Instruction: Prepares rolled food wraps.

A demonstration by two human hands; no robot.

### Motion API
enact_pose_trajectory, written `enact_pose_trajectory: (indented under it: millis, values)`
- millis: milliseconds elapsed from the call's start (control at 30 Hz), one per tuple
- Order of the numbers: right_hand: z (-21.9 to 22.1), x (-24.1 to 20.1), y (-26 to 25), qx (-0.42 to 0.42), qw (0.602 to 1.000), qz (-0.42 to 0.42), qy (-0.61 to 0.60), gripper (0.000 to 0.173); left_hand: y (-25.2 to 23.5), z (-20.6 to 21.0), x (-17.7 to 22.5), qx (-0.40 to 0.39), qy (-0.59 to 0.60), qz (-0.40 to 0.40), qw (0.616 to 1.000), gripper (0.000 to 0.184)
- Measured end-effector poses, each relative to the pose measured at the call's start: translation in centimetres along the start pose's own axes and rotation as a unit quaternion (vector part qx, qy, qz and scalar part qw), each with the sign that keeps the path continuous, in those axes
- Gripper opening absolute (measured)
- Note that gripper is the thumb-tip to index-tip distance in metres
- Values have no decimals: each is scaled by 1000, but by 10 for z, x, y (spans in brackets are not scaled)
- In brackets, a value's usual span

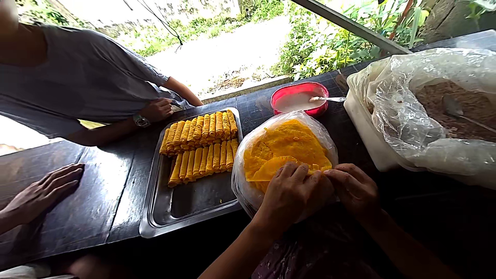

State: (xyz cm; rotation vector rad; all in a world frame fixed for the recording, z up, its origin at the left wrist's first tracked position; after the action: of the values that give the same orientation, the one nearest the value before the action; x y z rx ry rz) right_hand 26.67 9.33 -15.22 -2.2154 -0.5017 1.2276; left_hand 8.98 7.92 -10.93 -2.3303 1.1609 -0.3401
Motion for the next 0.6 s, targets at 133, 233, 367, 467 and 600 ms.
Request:
enact_pose_trajectory:
  millis: [133,233,367,467,600]
  values:
    - [5,-12,-6,7,1000,-22,15,13,-2,1,-1,3,-2,-6,1000,26]
    - [8,-23,-12,-6,998,-45,36,16,0,-6,-6,9,48,-29,998,20]
    - [17,-33,-16,-45,995,-60,66,22,6,-21,-16,12,91,-50,995,18]
    - [20,-39,-18,-65,992,-51,92,25,11,-33,-23,-7,78,-49,996,16]
    - [20,-51,-30,-103,985,-31,138,26,16,-43,-35,-44,76,-57,994,19]
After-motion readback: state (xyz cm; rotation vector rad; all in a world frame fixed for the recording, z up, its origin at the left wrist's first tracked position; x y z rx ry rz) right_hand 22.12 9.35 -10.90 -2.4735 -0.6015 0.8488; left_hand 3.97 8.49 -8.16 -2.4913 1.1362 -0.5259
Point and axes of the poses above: each hand's wrist, its own y-axis away from the middle knuckle, its own z-axis out of the palm, x = y × z, the point moved 4 cm from there along -y, towards the middle knuckle, and after that the axes turned 15 degrees about z, right-handed, at the moved point
